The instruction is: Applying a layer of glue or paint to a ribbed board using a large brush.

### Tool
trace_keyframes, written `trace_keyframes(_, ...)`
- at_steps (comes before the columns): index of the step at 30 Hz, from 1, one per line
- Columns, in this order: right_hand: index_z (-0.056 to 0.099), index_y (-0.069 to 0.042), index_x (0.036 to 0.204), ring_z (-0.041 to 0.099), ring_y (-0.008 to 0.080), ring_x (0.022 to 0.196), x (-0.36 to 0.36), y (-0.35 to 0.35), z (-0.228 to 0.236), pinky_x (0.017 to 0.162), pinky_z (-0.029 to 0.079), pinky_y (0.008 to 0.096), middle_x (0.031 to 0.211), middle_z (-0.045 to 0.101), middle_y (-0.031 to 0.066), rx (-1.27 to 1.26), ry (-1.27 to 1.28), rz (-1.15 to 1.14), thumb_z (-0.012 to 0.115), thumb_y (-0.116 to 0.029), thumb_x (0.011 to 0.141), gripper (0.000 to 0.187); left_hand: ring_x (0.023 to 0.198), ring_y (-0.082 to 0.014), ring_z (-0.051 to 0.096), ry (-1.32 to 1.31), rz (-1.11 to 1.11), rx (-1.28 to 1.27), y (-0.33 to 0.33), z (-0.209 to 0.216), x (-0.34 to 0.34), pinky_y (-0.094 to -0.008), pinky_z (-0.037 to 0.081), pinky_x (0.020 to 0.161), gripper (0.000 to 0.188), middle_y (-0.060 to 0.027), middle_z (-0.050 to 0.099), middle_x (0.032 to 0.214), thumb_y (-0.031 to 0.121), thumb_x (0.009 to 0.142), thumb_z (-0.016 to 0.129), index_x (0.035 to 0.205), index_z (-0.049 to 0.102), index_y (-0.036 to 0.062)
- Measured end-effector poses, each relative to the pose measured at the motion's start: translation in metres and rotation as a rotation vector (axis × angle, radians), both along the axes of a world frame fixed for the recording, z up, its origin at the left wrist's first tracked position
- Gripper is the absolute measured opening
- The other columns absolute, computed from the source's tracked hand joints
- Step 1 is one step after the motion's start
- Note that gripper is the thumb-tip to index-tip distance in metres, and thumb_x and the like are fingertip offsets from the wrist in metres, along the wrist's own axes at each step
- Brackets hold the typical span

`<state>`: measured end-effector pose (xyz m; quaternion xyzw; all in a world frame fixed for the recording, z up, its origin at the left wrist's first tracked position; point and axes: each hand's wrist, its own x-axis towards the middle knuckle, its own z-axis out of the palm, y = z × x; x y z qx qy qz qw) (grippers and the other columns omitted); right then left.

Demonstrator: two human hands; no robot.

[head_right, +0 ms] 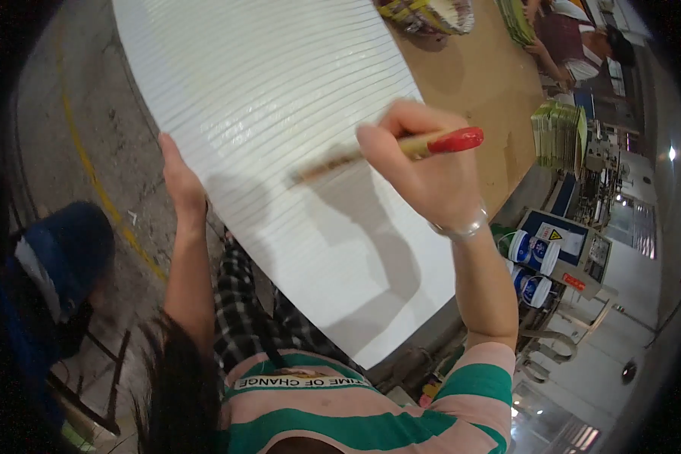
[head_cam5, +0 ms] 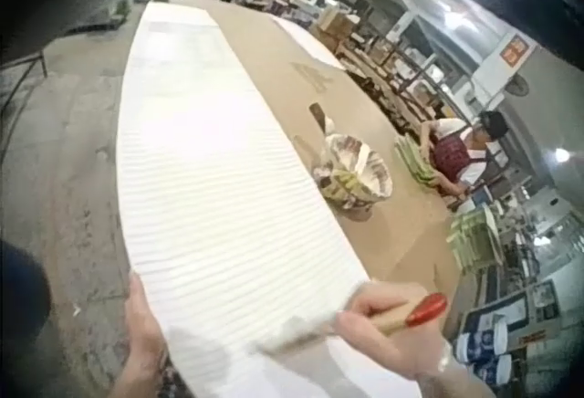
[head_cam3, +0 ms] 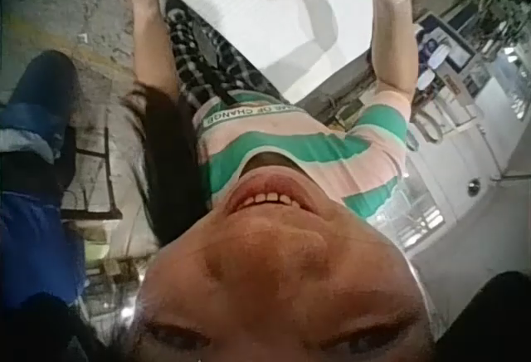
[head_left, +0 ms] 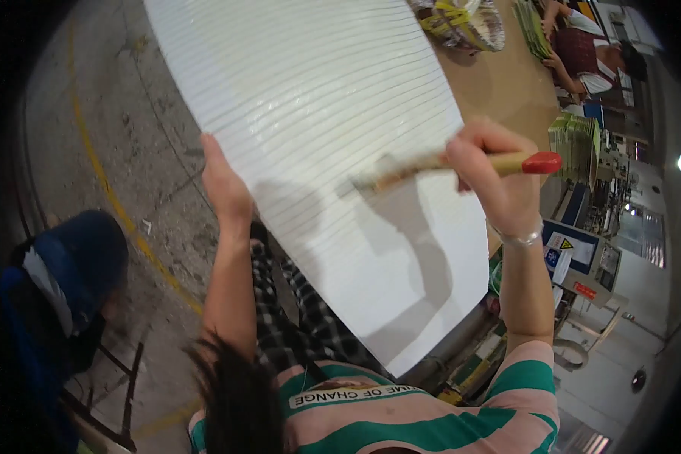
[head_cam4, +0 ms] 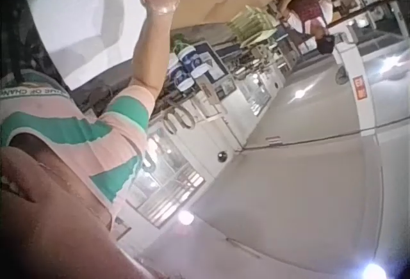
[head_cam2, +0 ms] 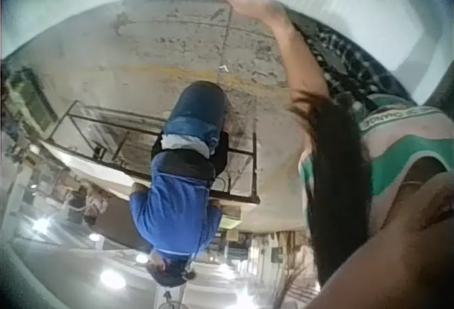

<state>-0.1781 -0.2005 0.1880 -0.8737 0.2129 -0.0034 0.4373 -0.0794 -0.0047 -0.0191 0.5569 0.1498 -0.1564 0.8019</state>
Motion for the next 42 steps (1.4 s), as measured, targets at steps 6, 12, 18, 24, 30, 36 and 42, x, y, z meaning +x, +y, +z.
trace_keyframes(6,0.052,-0.001,0.067,0.045,0.0082,0.055,-0.017,-0.018,-0.028,0.051,0.036,0.0249,0.057,0.049,0.0048,0.005,0.158,0.141,0.064,-0.011,0.074,0.017,0.109,-0.0227,0.053,-0.011,-0.046,0.169,0.006,0.015,-0.003,-0.0304,0.039,0.094,0.064,-0.017,0.054,0.123,0.045,0.099,0.026,0.125,0.046,-0.0101)
trace_keyframes(12,0.055,-0.002,0.067,0.053,0.0061,0.056,0.035,-0.041,-0.018,0.051,0.041,0.0223,0.06,0.055,-0.0003,0.106,-0.171,-0.073,0.062,-0.011,0.08,0.017,0.11,-0.0232,0.052,-0.008,-0.011,0.065,-0.006,0.008,-0.006,-0.0318,0.038,0.095,0.065,-0.0176,0.052,0.124,0.046,0.099,0.026,0.126,0.045,-0.0097)
trace_keyframes(18,0.058,-0.001,0.072,0.056,0.0063,0.058,0.035,-0.05,-0.009,0.052,0.044,0.0204,0.063,0.058,0.0011,0.134,0.155,-0.074,0.062,-0.011,0.081,0.014,0.11,-0.0235,0.051,0.045,-0.004,0.091,0.006,0.003,-0.007,-0.0323,0.038,0.095,0.066,-0.018,0.052,0.124,0.047,0.098,0.026,0.126,0.044,-0.0099)
trace_keyframes(24,0.062,0.0,0.081,0.063,0.0135,0.065,0.116,-0.079,-0.041,0.064,0.051,0.0252,0.082,0.066,0.0074,0.304,-0.413,-0.079,0.063,-0.015,0.081,0.015,0.109,-0.0237,0.051,0.024,0.001,-0.005,0.003,0.0,-0.007,-0.0331,0.039,0.093,0.067,-0.018,0.052,0.123,0.047,0.098,0.023,0.126,0.043,-0.0101)
trace_keyframes(30,0.063,0.001,0.078,0.059,0.0129,0.058,0.084,-0.094,-0.03,0.053,0.047,0.0245,0.073,0.064,0.008,0.221,-0.118,-0.135,0.06,-0.017,0.082,0.018,0.108,-0.0236,0.052,0.005,-0.051,0.075,0.002,0.004,-0.011,-0.0328,0.04,0.092,0.067,-0.0182,0.052,0.122,0.047,0.099,0.022,0.125,0.044,-0.0102)
trace_keyframes(36,0.057,0.0,0.065,0.055,0.0071,0.05,0.098,-0.06,-0.04,0.048,0.044,0.0216,0.059,0.058,0.0023,0.021,-0.194,0.133,0.061,-0.013,0.081,0.021,0.107,-0.0229,0.052,0.015,-0.058,0.032,0.007,0.004,-0.008,-0.0324,0.04,0.091,0.066,-0.0181,0.053,0.121,0.047,0.098,0.022,0.125,0.043,-0.01)
trace_keyframes(42,0.058,0.0,0.065,0.055,0.0083,0.048,0.139,-0.042,-0.035,0.043,0.043,0.0214,0.055,0.057,0.003,-0.058,-0.377,0.101,0.063,-0.018,0.079,0.023,0.107,-0.0229,0.051,0.001,-0.027,-0.043,0.0,-0.005,-0.009,-0.032,0.04,0.092,0.066,-0.0183,0.052,0.121,0.047,0.098,0.024,0.127,0.042,-0.0097)
